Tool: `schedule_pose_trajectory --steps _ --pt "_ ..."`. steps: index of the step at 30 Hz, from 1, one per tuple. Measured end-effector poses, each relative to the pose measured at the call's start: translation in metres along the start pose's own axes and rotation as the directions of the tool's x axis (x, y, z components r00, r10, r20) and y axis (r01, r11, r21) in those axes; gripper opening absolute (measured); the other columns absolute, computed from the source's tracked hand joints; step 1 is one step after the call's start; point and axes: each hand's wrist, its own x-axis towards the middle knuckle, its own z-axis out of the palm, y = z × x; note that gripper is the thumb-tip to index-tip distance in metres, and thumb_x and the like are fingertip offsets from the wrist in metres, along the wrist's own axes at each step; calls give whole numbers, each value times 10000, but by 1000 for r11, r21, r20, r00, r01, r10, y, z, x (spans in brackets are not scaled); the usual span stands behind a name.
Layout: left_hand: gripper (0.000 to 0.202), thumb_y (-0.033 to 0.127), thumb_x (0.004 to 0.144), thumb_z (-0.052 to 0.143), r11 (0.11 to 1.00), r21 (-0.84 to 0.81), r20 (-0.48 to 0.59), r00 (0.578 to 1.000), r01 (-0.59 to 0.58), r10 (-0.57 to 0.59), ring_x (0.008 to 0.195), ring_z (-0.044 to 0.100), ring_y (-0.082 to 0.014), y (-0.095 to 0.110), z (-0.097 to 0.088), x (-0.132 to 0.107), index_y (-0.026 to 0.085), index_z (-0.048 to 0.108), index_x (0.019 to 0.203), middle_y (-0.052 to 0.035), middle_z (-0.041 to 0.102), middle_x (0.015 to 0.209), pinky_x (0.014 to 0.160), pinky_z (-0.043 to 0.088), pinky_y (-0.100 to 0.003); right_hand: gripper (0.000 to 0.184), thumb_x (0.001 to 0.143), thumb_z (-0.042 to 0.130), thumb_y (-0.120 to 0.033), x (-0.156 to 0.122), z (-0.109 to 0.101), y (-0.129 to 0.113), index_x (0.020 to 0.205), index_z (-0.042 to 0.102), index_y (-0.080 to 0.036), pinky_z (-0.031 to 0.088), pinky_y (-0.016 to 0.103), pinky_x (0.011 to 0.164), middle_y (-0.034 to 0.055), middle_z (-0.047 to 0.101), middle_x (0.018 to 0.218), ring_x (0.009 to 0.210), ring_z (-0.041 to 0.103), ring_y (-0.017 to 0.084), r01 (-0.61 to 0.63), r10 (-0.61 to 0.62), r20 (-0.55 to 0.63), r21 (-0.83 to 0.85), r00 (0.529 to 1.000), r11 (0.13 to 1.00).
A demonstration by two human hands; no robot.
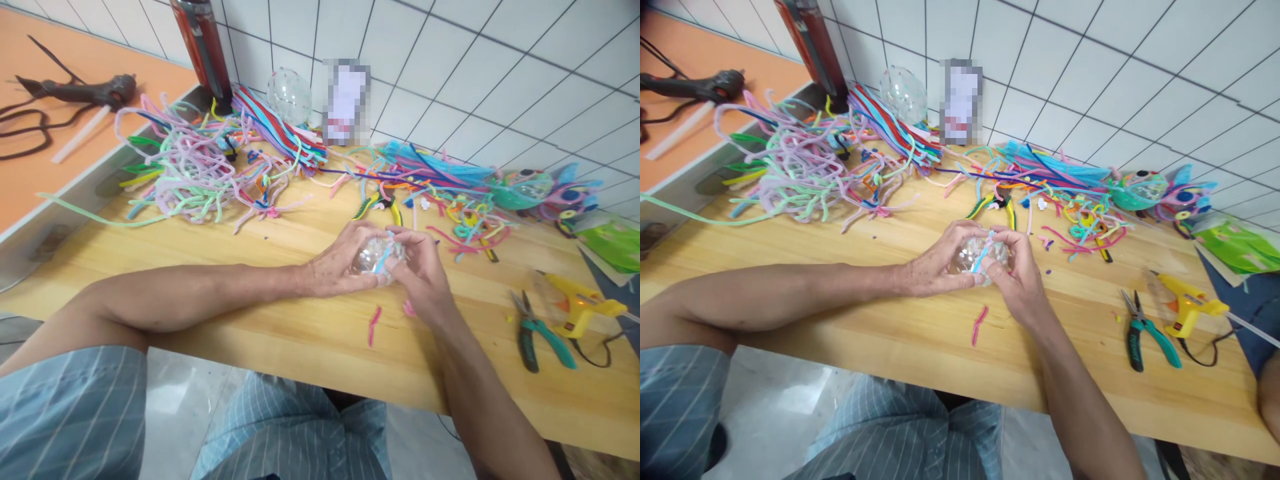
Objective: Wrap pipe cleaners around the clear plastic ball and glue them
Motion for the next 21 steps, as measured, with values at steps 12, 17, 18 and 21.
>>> schedule_pose_trajectory --steps 12,17,18,21 --pt "640 517 969 745 997 -69 -15 999 34 -35 1388 604 -316 2 -2 4 250 498 1495 -153 624 1486 1181 502 -522 291 945 745 -391 2 -2 0 1197 617 -321 573 424 1037 71 643 1456 1310 656 246 35 -35 47 4 998 999" --pt "619 493 958 738 993 -74 3 996 88 -88 1349 604 -308 1 -2 3 255 487 1472 -134 624 1412 1158 519 -516 219 956 727 -380 5 -17 -10 1158 688 -307 528 505 1137 87 665 1399 1378 621 279 126 -128 -4 -145 992 981" --pt "620 489 956 739 993 -73 4 996 91 -91 1349 601 -307 1 -2 2 256 482 1470 -133 620 1405 1157 519 -517 183 954 725 -356 5 -20 -14 1128 700 -306 529 516 1125 83 684 1339 1331 643 281 163 -167 -2 -212 986 964" --pt "622 496 952 747 993 -69 -1 996 92 -92 1352 595 -305 0 0 2 254 480 1459 -134 613 1396 1159 517 -519 95 933 729 -288 1 -23 -26 1027 714 -296 569 493 980 56 722 1083 1067 701 268 285 -286 63 -422 956 860"
